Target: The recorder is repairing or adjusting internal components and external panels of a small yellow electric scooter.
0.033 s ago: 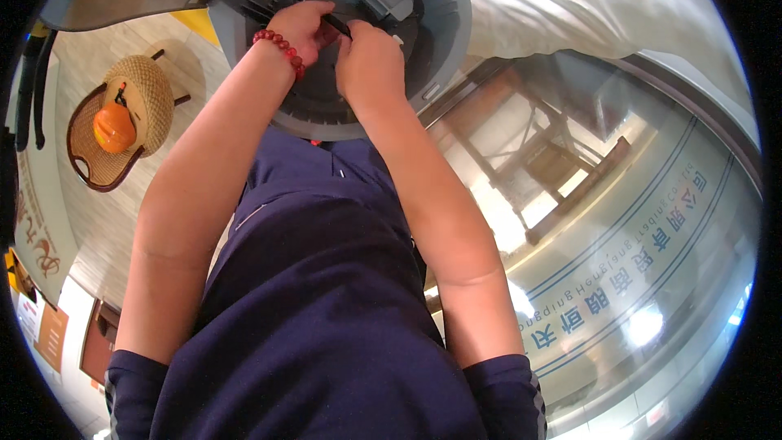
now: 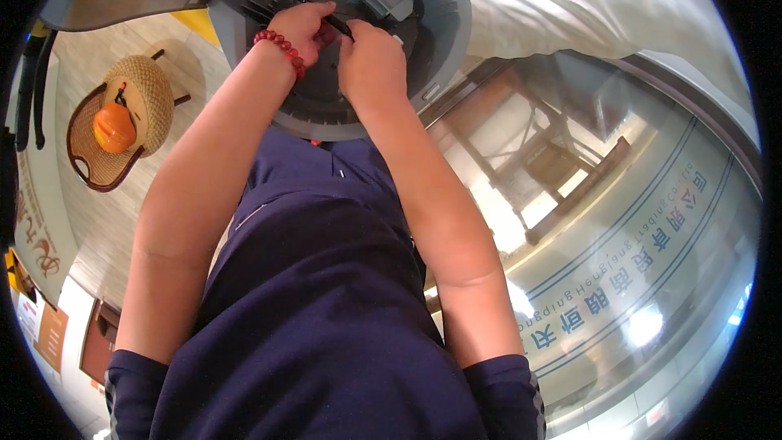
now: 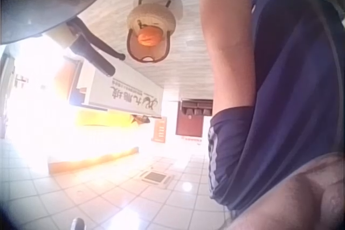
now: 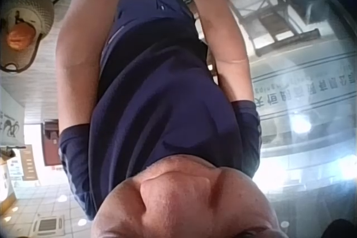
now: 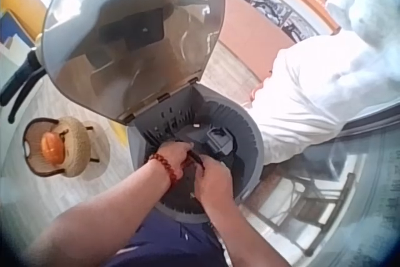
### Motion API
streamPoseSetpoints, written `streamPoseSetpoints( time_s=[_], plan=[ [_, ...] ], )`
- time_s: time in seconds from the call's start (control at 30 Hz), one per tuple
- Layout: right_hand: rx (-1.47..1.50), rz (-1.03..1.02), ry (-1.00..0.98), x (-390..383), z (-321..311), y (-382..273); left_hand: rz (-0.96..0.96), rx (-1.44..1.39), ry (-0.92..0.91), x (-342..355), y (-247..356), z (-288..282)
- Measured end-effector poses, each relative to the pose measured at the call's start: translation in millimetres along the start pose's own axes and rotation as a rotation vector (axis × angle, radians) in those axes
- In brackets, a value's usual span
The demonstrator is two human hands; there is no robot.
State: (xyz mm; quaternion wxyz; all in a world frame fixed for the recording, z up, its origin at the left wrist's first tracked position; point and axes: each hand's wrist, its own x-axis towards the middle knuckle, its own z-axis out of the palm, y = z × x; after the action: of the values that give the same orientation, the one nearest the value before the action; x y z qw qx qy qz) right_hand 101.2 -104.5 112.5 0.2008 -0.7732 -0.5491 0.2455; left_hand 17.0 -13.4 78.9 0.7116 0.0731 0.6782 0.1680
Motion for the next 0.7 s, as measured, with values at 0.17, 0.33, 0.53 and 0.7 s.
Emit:
streamPoseSetpoints(
  time_s=[0.17,0.33,0.53,0.7],
  plan=[
    [0.946,0.788,-0.224,7.8,-10.3,5.3,0.053,0.11,0.014,-3.3,-0.3,0.7],
    [0.749,0.578,-0.259,5.5,-6.1,3.2,-0.016,-0.114,0.01,1.1,0.2,0.0],
    [0.861,0.498,-0.128,6.6,-4.6,-7.2,0.05,0.061,-0.037,-7.7,-0.1,0.3],
    [1.114,0.776,-0.355,8.5,-3.1,3.3,0.008,-0.008,-0.033,-6.8,3.2,1.3]
  ],
)
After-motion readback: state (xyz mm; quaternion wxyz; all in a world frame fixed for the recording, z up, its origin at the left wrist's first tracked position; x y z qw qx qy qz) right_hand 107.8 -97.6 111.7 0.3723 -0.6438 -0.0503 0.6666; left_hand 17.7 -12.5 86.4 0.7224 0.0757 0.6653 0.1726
